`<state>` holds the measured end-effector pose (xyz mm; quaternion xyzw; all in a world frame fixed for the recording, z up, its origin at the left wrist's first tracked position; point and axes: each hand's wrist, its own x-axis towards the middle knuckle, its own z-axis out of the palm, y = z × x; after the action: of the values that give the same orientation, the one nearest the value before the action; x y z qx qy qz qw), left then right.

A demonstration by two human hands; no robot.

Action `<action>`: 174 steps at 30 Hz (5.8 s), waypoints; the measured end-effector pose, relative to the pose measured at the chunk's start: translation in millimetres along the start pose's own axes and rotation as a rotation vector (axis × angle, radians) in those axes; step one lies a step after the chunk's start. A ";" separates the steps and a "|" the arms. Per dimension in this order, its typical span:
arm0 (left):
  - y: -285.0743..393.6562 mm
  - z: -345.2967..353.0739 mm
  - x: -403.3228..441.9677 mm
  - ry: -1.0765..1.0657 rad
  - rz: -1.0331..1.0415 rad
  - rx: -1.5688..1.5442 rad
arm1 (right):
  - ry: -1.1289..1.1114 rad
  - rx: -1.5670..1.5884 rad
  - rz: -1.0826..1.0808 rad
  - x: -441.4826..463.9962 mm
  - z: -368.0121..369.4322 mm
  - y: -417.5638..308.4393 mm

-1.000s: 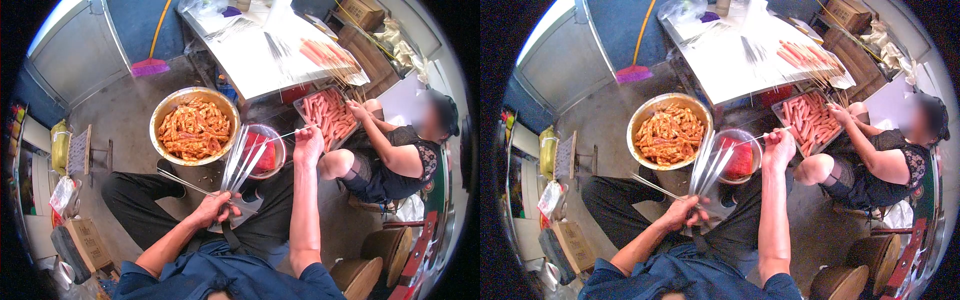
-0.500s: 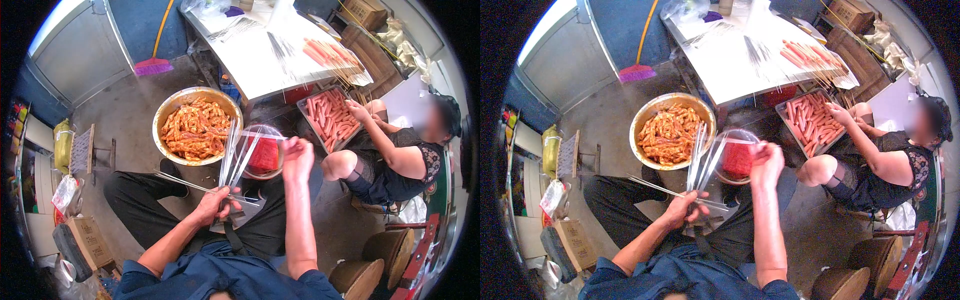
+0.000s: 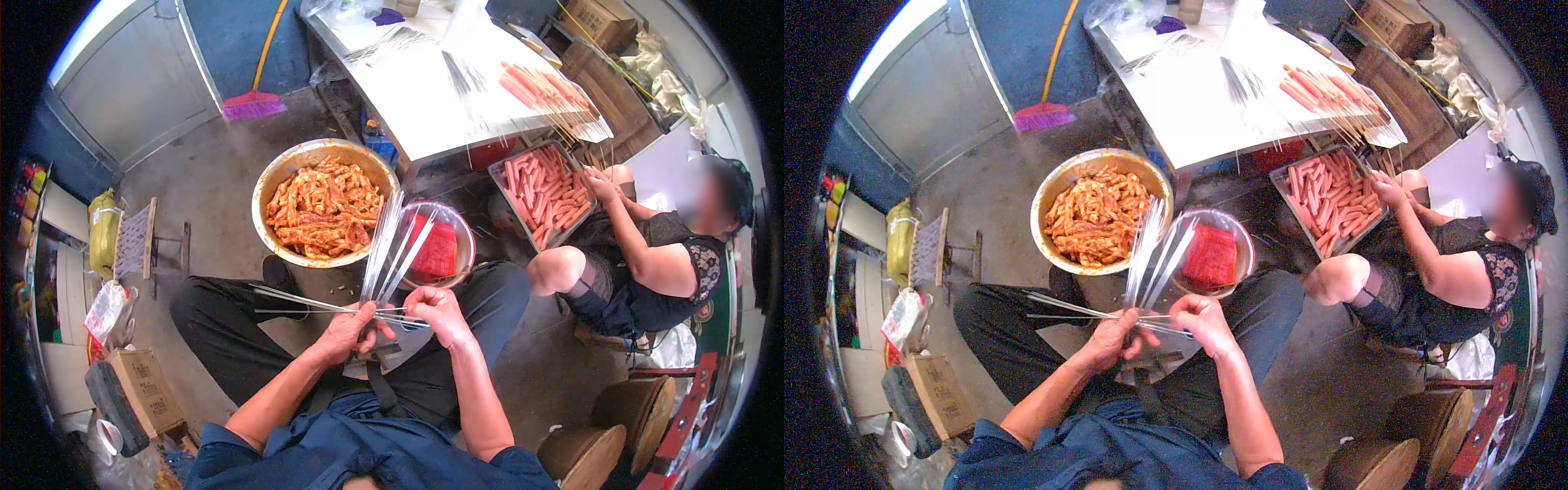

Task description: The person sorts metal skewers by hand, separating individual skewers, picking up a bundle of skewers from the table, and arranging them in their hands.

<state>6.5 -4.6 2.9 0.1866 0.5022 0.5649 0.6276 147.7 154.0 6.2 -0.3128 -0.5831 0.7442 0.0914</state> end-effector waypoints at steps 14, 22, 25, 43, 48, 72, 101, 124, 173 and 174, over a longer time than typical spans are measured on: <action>-8.4 1.4 0.8 -0.125 -0.144 -0.042 | 0.136 0.347 -0.193 19.4 11.6 -33.1; -7.7 4.8 0.1 -0.152 -0.183 -0.008 | 0.283 0.468 -0.212 32.6 15.4 -30.4; -10.5 5.4 1.2 -0.148 -0.177 -0.017 | 0.313 0.465 -0.226 33.7 12.8 -25.4; -12.6 6.2 1.6 -0.129 -0.170 -0.008 | 0.342 0.545 -0.229 34.1 14.4 -19.3; -15.4 5.5 2.6 -0.117 -0.162 -0.004 | 0.318 0.592 -0.221 34.9 14.1 -17.2; -17.3 5.1 3.4 -0.116 -0.151 0.018 | 0.347 0.582 -0.251 38.1 11.0 -15.7; -16.6 5.6 1.4 -0.123 -0.111 0.028 | 0.311 0.623 -0.221 47.7 0.4 -17.3; -12.7 5.7 1.4 -0.149 -0.164 0.041 | 0.390 0.483 -0.304 50.0 -18.1 -39.5; -3.0 -7.6 -0.8 -0.013 -0.011 -0.013 | -0.018 -0.042 0.028 4.4 5.5 -6.3; -1.4 -6.5 -1.3 -0.022 -0.023 0.012 | 0.036 0.015 0.009 7.8 5.8 -8.5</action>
<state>1.9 -8.3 -0.5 0.1906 0.5008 0.5528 0.6383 136.3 155.8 11.9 -0.3280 -0.5743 0.7433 0.1008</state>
